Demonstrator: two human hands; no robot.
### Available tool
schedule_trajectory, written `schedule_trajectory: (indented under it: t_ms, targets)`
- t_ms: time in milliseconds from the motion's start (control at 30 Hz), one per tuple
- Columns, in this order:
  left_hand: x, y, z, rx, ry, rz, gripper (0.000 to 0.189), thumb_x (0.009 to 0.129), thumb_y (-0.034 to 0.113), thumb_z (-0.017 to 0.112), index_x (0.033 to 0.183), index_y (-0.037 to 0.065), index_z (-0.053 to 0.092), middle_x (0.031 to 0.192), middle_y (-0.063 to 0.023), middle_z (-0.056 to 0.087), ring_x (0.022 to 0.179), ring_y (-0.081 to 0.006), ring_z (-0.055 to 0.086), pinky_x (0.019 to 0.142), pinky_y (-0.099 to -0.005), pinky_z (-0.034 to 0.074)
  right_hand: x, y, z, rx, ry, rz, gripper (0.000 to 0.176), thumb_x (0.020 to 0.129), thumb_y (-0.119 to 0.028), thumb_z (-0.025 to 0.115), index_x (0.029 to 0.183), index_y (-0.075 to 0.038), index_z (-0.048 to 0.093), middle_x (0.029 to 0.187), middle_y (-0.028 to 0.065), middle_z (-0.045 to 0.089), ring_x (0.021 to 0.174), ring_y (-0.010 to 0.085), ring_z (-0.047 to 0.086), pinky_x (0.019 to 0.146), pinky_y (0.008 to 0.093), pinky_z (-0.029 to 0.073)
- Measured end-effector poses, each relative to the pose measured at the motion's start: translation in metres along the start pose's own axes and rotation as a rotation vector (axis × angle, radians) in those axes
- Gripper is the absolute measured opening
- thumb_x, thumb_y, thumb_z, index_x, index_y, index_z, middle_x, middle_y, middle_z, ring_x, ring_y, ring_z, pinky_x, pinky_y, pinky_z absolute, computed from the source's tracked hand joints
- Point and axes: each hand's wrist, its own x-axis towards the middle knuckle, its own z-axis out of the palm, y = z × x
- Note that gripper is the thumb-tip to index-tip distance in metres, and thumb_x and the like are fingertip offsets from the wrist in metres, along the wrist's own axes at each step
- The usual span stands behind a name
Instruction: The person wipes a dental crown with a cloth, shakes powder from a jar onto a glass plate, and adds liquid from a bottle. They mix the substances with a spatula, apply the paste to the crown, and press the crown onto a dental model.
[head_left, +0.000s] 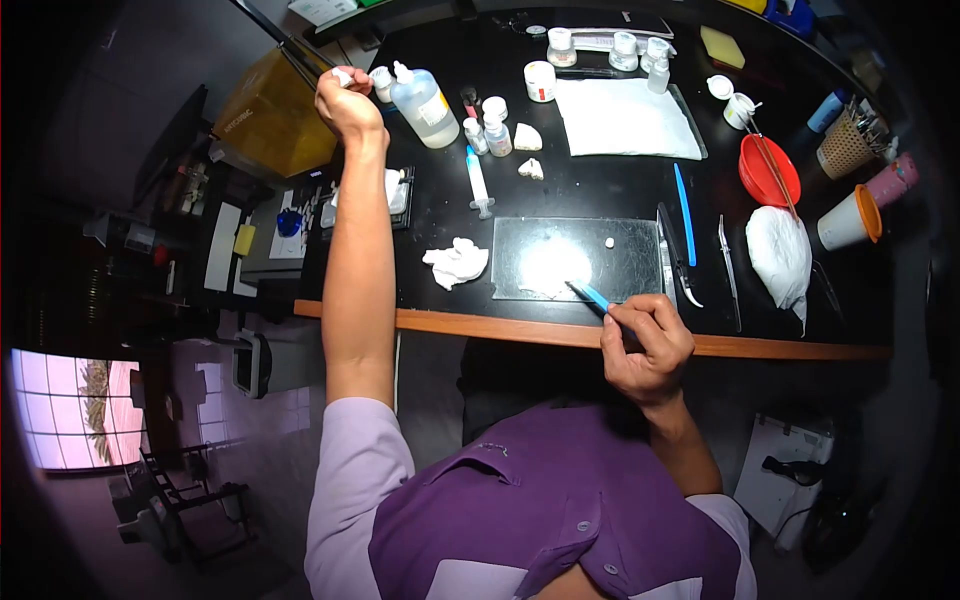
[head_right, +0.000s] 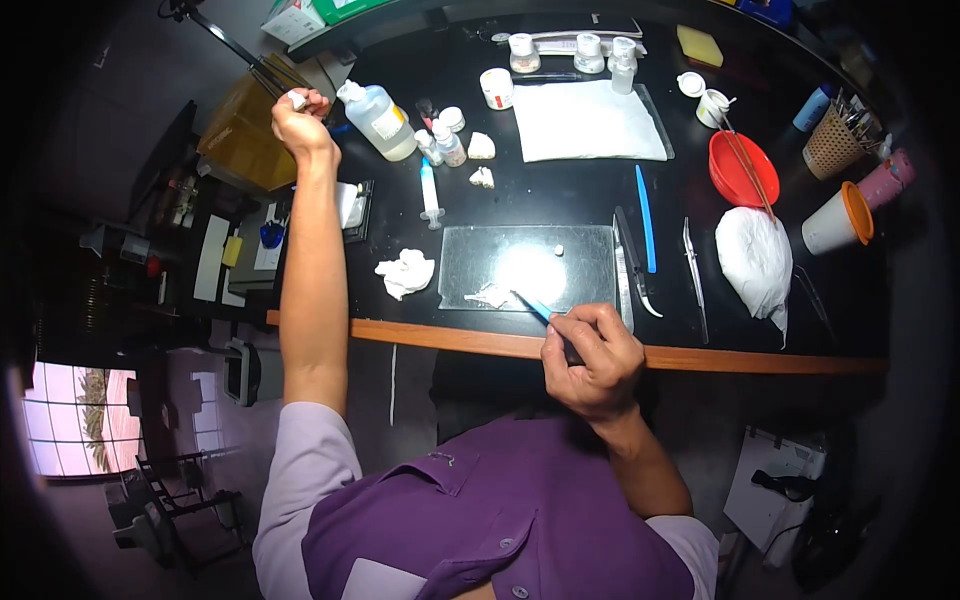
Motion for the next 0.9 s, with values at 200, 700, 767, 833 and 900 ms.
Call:
schedule_trajectory:
  t_ms: [200,700,767,833,900]
  targets:
    - [-0.019,0.018,-0.017,0.552,-0.210,0.156,0.047,0.095,0.045,0.066,0.088,-0.002,0.064,0.079,-0.0139,0.069,0.079,-0.0226,0.068,0.074,-0.0365,0.054,0.000,0.000,-0.001,-0.015,-0.035,-0.004,0.016,0.078,0.004,0.078,0.093,-0.001,0.078,0.086,0.0103,0.069,0.065,0.0225,0.069,0.058,0.0320,0.055]
    - [-0.039,-0.004,-0.026,0.270,-0.283,0.531,0.057,0.071,0.005,0.102,0.108,-0.001,0.060,0.106,-0.0153,0.074,0.099,-0.0251,0.076,0.091,-0.0393,0.067,-0.002,0.005,0.001,0.018,-0.025,0.011,0.016,0.075,0.005,0.079,0.090,-0.001,0.077,0.084,0.0088,0.068,0.068,0.0207,0.070,0.059,0.0303,0.056]
    - [-0.036,0.029,-0.034,0.225,-0.351,0.621,0.061,0.067,-0.003,0.102,0.108,0.000,0.056,0.116,-0.0197,0.070,0.102,-0.0268,0.076,0.089,-0.0449,0.069,-0.001,0.004,-0.001,0.013,-0.009,0.023,0.016,0.075,0.005,0.079,0.090,-0.001,0.078,0.084,0.0089,0.068,0.069,0.0207,0.071,0.059,0.0301,0.056]
    - [-0.062,0.079,-0.033,0.287,-0.459,0.620,0.064,0.067,-0.003,0.101,0.108,0.002,0.052,0.122,-0.0217,0.070,0.102,-0.0285,0.076,0.090,-0.0421,0.067,-0.002,0.004,-0.002,0.026,0.021,0.036,0.018,0.075,0.005,0.080,0.091,-0.002,0.078,0.084,0.0088,0.069,0.069,0.0197,0.071,0.059,0.0296,0.056]
    - [-0.094,0.122,-0.032,0.353,-0.627,0.594,0.067,0.066,0.002,0.100,0.110,0.007,0.049,0.126,-0.0211,0.072,0.104,-0.0262,0.074,0.091,-0.0364,0.061,-0.001,0.003,-0.004,0.032,0.053,0.054,0.018,0.075,0.005,0.080,0.092,-0.002,0.078,0.084,0.0088,0.069,0.069,0.0195,0.071,0.060,0.0293,0.056]
